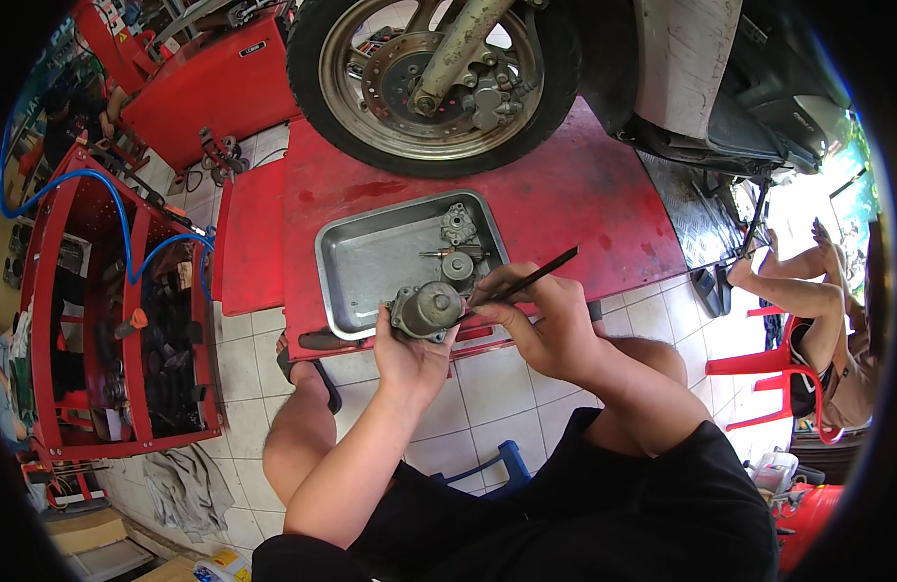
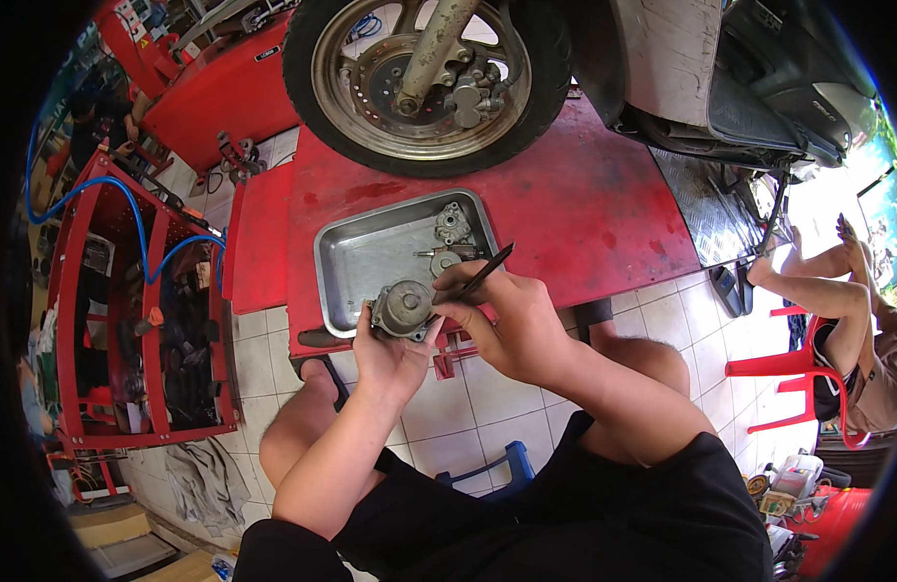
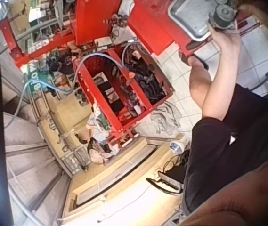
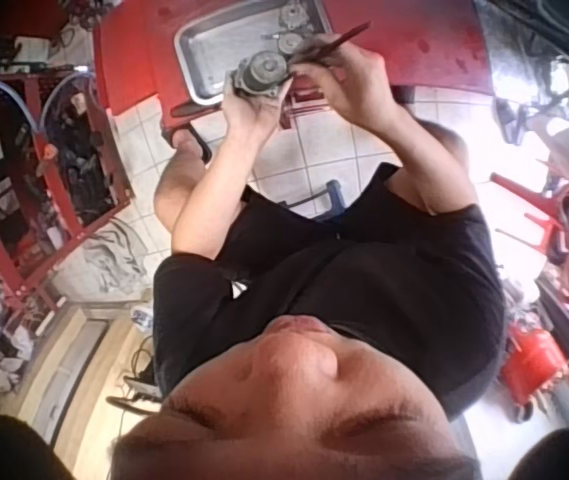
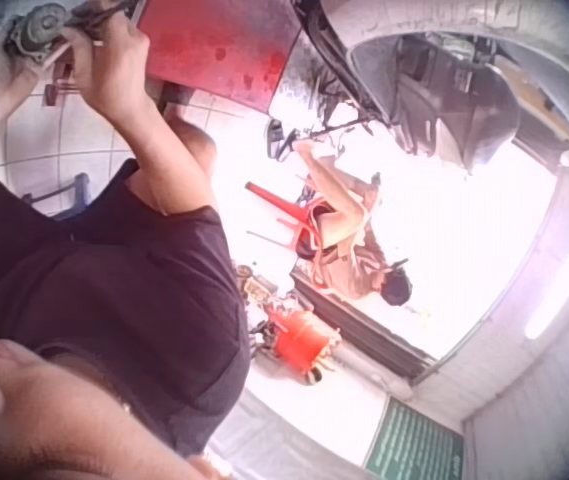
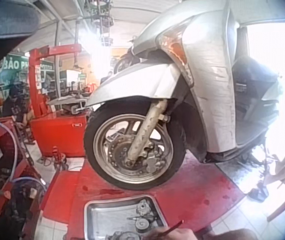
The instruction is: The person is sitting on a low stool in a workshop, using a screwdriver to disassemble a cylindrical metal motorcycle part held in their left hand. They carefully remove small internal components and place them into a metal tray on a red workbench. The person repeatedly rotates the part to access different areas while working.
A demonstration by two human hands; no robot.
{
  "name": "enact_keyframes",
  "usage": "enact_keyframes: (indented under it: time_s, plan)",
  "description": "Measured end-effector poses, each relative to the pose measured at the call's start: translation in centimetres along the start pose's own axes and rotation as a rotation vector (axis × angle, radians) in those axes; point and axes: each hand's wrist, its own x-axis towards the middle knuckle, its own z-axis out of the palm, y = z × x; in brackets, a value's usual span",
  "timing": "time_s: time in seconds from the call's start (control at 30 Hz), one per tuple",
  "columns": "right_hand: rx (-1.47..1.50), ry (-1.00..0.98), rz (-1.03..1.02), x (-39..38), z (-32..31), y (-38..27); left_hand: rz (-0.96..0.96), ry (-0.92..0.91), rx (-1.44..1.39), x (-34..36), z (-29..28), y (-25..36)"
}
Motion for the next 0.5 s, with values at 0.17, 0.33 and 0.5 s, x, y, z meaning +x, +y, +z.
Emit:
enact_keyframes:
  time_s: [0.17, 0.33, 0.5]
  plan:
    - [0.041, -0.008, 0.031, 0.1, -0.1, -0.1, 0.005, -0.023, -0.01, 0.2, -0.4, 0.1]
    - [0.051, -0.041, 0.039, 0.2, -0.3, 0.0, 0.007, -0.019, -0.007, 0.2, -0.3, 0.0]
    - [0.229, -0.148, 0.106, 1.1, -0.7, -0.9, -0.026, -0.064, -0.06, 0.1, -0.4, 0.2]
